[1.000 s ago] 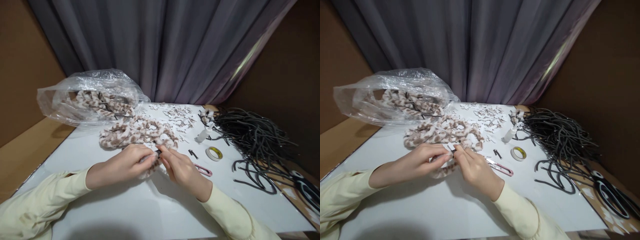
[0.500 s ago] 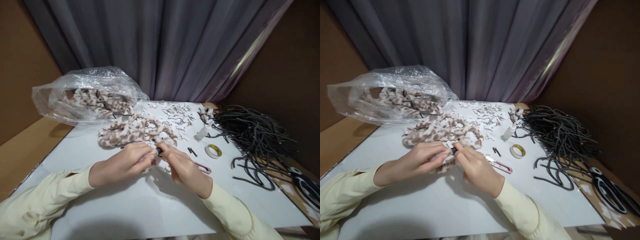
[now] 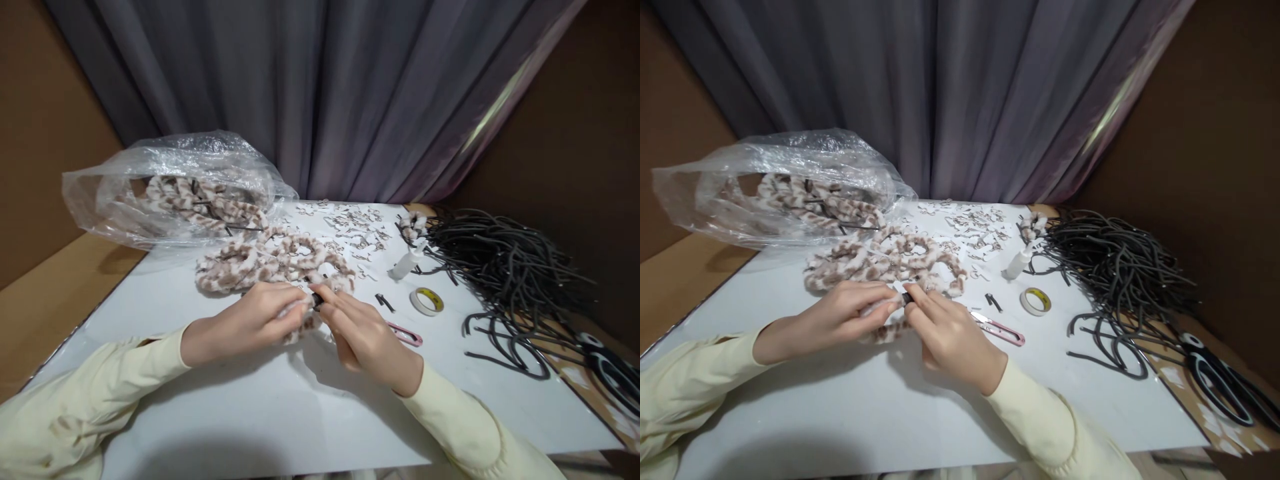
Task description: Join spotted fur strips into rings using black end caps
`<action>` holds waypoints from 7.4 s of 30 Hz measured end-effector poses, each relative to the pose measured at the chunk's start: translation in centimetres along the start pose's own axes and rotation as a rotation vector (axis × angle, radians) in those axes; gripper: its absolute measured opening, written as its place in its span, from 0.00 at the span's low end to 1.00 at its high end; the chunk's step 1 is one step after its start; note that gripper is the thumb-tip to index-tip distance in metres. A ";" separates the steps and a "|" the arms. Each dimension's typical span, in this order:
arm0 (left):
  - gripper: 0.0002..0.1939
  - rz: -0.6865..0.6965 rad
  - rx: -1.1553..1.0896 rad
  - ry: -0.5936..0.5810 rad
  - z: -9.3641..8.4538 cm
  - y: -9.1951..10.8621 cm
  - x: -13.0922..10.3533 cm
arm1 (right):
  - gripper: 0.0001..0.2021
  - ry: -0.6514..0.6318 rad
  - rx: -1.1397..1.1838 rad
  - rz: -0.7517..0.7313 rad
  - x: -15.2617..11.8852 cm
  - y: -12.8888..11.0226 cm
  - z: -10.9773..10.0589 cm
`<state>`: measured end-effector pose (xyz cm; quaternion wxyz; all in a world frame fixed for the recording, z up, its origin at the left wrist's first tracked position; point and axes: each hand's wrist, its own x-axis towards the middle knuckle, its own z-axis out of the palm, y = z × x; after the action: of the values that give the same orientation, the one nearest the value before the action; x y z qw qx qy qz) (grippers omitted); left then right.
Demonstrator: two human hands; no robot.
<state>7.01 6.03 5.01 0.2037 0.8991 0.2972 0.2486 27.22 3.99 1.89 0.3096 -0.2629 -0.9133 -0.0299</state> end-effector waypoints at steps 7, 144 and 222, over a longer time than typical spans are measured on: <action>0.12 0.029 0.056 0.010 -0.1 0.1 -0.1 | 0.10 0.005 0.098 0.082 0.4 0.0 -0.5; 0.16 -0.293 -0.546 -0.108 1.3 -1.3 2.2 | 0.09 0.142 -0.119 -0.147 0.8 1.3 -1.6; 0.10 -0.503 -0.577 -0.266 -1.2 1.2 1.4 | 0.11 0.144 0.208 0.014 0.5 0.4 -0.7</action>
<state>7.83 6.35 7.05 0.5389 0.7284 0.3972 0.1457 27.47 4.43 2.68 0.4004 -0.2328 -0.8850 0.0484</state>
